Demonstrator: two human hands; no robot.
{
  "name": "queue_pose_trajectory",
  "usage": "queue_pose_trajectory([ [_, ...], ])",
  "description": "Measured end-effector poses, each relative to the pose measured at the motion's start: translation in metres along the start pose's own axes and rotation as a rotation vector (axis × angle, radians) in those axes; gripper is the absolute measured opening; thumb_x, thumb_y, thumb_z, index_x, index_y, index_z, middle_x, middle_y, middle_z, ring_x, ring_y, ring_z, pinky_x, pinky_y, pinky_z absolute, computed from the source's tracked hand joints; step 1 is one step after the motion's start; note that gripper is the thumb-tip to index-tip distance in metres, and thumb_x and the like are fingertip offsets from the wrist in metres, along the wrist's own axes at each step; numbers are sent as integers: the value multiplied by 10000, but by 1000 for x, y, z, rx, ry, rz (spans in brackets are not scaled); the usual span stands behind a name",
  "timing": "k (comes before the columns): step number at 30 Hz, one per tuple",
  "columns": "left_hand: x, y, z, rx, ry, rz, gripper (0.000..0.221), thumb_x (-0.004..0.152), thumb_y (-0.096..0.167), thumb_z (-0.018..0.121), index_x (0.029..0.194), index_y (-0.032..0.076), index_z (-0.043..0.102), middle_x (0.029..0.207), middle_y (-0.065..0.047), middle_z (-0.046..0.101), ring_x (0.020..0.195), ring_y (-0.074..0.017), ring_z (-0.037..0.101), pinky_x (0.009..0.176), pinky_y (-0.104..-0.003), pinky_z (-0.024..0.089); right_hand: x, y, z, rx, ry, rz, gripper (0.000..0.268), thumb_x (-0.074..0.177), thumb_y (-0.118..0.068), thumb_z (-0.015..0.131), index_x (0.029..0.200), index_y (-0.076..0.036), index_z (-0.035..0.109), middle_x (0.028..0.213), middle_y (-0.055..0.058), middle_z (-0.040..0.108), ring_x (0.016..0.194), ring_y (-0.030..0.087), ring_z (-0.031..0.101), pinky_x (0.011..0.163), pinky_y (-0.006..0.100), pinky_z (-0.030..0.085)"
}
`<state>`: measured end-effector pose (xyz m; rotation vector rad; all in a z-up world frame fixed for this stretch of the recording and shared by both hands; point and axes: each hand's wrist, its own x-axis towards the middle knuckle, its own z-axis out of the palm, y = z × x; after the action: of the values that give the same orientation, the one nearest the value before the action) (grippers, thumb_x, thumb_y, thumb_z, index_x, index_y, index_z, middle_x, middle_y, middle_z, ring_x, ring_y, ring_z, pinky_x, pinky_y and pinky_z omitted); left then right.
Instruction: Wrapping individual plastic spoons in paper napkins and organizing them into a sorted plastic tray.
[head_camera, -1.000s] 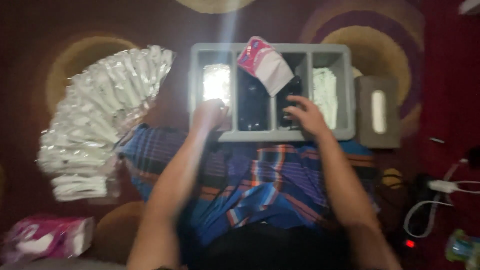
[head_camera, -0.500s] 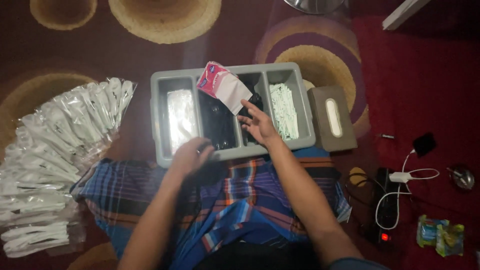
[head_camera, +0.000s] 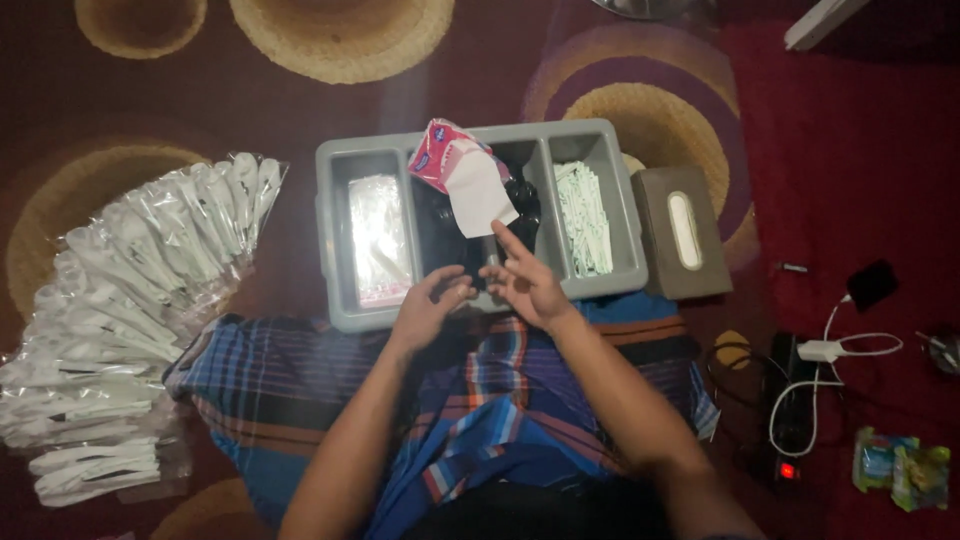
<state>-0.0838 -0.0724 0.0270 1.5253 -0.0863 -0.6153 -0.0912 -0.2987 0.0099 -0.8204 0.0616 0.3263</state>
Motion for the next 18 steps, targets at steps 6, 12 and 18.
queue_pose_trajectory([
  [6, -1, 11, 2, -177, -24, -81, 693, 1012, 464, 624, 1512, 19, 444, 1453, -255, 569, 1356, -423, 540, 1126, -558, 443, -27, 8, 39, 68, -11, -63, 874, 921, -124, 554, 1658, -178, 89, 1640, -21, 246, 1105, 265, 665, 815, 321, 604],
  [12, 9, -14, 8, -590, 42, -56, 576, 1021, 408, 625, 1428, 12, 529, 1322, -244, 641, 1244, -405, 634, 1044, -549, 521, -53, 33, 66, 115, -23, -65, 905, 901, -71, 554, 1662, -207, 84, 1703, -88, 44, 1152, 293, 620, 854, 349, 607],
  [18, 8, -22, 10, -533, 107, -31, 360, 996, 319, 728, 1213, 33, 696, 1158, -146, 728, 1127, -269, 693, 997, -452, 558, -57, 49, 84, 97, -49, -81, 958, 881, -85, 567, 1667, -223, 37, 1706, -40, -31, 1217, 329, 564, 900, 377, 590],
])
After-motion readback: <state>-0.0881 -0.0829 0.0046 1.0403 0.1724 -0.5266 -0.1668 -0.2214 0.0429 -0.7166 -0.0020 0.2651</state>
